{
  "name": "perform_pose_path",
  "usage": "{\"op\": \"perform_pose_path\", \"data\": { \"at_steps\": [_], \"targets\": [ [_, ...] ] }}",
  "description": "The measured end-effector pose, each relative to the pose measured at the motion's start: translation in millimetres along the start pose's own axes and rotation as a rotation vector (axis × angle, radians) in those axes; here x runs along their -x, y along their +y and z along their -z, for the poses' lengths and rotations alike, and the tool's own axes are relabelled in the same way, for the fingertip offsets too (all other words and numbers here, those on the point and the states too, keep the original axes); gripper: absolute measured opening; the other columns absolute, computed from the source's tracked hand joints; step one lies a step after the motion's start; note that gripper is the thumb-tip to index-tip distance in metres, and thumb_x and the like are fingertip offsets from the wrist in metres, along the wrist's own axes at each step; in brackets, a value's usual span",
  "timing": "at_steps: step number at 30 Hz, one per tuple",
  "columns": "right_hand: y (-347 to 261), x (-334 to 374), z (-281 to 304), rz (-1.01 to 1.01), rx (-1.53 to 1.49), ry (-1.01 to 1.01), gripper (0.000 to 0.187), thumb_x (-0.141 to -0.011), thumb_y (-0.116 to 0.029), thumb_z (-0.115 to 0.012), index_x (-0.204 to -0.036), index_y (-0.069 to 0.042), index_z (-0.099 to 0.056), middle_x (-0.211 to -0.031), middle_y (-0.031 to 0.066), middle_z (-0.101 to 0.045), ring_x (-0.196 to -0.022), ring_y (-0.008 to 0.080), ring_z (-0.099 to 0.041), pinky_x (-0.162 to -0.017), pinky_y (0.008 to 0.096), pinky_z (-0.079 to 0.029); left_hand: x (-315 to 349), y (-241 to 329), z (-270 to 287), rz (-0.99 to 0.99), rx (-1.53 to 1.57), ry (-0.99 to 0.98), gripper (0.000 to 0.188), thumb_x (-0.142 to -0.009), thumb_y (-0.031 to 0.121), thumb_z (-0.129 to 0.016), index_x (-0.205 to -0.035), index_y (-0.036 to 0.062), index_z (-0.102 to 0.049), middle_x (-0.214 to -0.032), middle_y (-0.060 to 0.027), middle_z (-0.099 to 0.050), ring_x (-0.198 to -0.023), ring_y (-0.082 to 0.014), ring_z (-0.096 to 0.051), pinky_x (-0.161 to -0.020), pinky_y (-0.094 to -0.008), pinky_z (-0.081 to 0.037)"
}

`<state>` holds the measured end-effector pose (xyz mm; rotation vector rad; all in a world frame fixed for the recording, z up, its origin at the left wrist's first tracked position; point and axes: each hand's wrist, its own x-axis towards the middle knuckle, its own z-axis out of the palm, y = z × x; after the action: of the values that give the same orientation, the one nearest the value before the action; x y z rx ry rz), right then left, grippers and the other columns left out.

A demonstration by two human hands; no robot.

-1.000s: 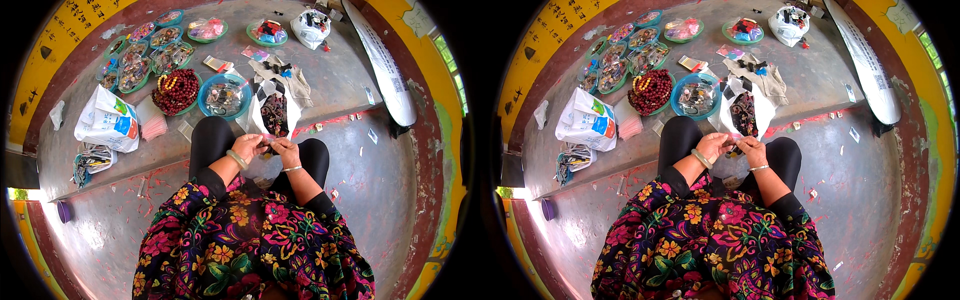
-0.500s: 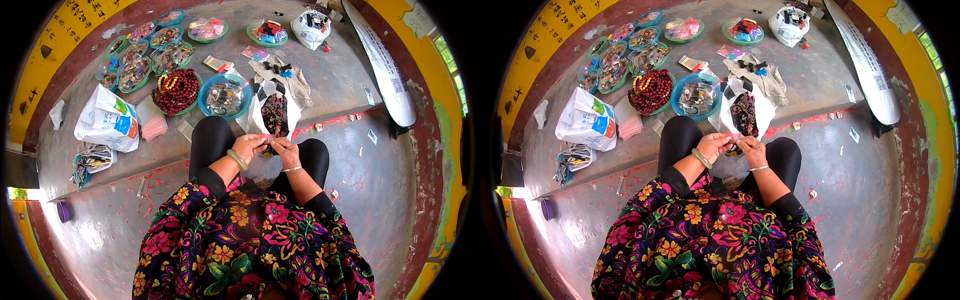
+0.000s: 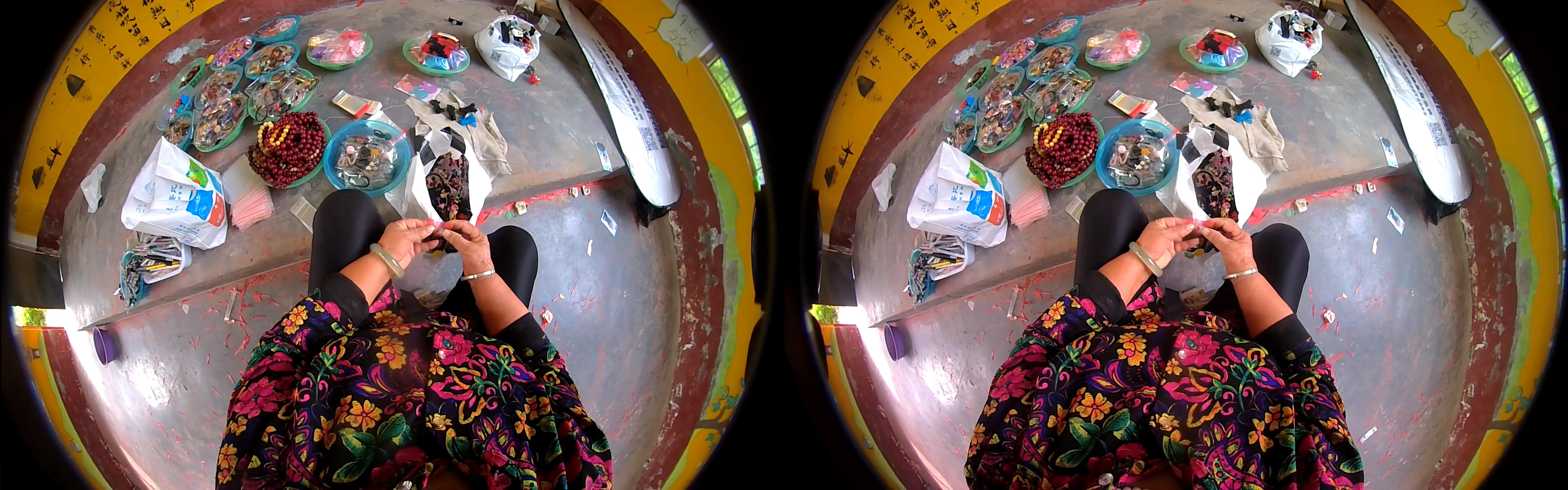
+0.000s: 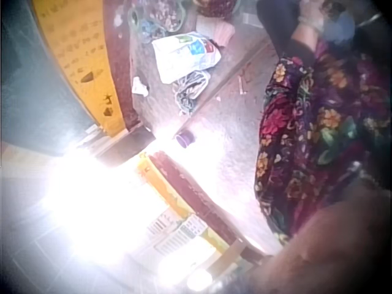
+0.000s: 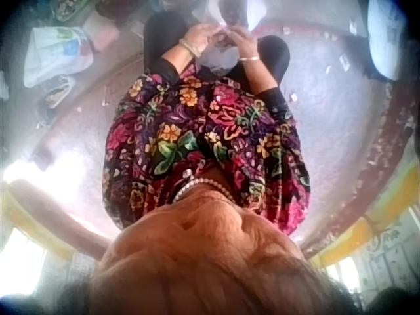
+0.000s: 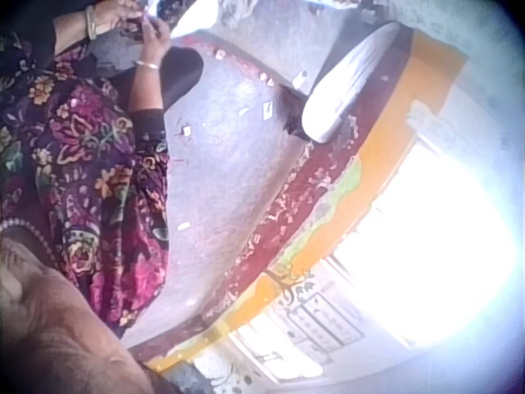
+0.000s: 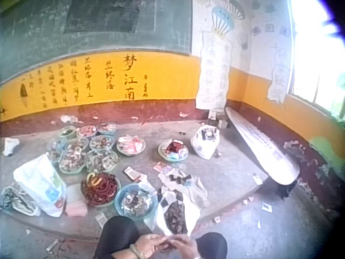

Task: The person sits on the floor and packs small jewelry items into clear plastic bags. They pick up items from a white bag, place them into the plastic bags, and seal them. The person also handles a red beaded necklace and places it into a bag.

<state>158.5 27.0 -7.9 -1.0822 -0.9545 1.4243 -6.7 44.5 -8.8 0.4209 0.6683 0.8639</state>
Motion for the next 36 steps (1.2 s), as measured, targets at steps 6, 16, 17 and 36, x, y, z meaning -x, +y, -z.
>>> {"op": "perform_pose_path", "data": {
  "at_steps": [6, 16, 17, 36],
  "targets": [
    [5, 1, 7, -0.205, -0.236, 0.019, 0.013, -0.078, -0.009, -0.058, -0.087, 0.0, -0.06, -0.082, 0.0072, -0.062, -0.078, 0.0152, -0.059, -0.071, 0.0268, -0.046, -1, -1, -3, 0.05, 0.034, -0.056, 0.019, -0.083, 0.007, -0.05, -0.097, -0.0066, -0.054, -0.096, -0.013, -0.058, -0.088, -0.0188, -0.057, -0.079, -0.0294, -0.048],
    [-3, 2, 3, -0.285, -0.298, 0.072, 0.015, -0.08, -0.015, -0.057, -0.082, -0.001, -0.06, -0.08, 0.0079, -0.062, -0.068, 0.0152, -0.058, -0.063, 0.0257, -0.045, 1, 1, -6, 0.03, 0.036, -0.096, 0.02, -0.084, 0.006, -0.048, -0.097, -0.0082, -0.053, -0.095, -0.0134, -0.057, -0.087, -0.019, -0.057, -0.081, -0.0297, -0.047],
    [-2, 2, 5, -0.29, -0.26, 0.091, 0.014, -0.079, -0.015, -0.058, -0.083, -0.001, -0.06, -0.08, 0.0074, -0.062, -0.067, 0.0149, -0.058, -0.062, 0.0251, -0.045, 0, -1, -5, 0.029, 0.033, -0.082, 0.02, -0.084, 0.006, -0.048, -0.097, -0.0084, -0.053, -0.095, -0.0134, -0.057, -0.088, -0.0191, -0.057, -0.081, -0.0298, -0.047],
    [-14, 12, -18, 0.781, 1.05, 0.108, 0.01, -0.065, -0.006, -0.061, -0.075, -0.007, -0.062, -0.07, 0.007, -0.055, -0.064, 0.0257, -0.055, -0.056, 0.0333, -0.045, -7, -24, 7, -0.04, -0.53, -0.051, 0.018, -0.084, 0.005, -0.045, -0.093, -0.0044, -0.057, -0.082, -0.0041, -0.058, -0.073, -0.0099, -0.056, -0.067, -0.0203, -0.045]
  ]
}}
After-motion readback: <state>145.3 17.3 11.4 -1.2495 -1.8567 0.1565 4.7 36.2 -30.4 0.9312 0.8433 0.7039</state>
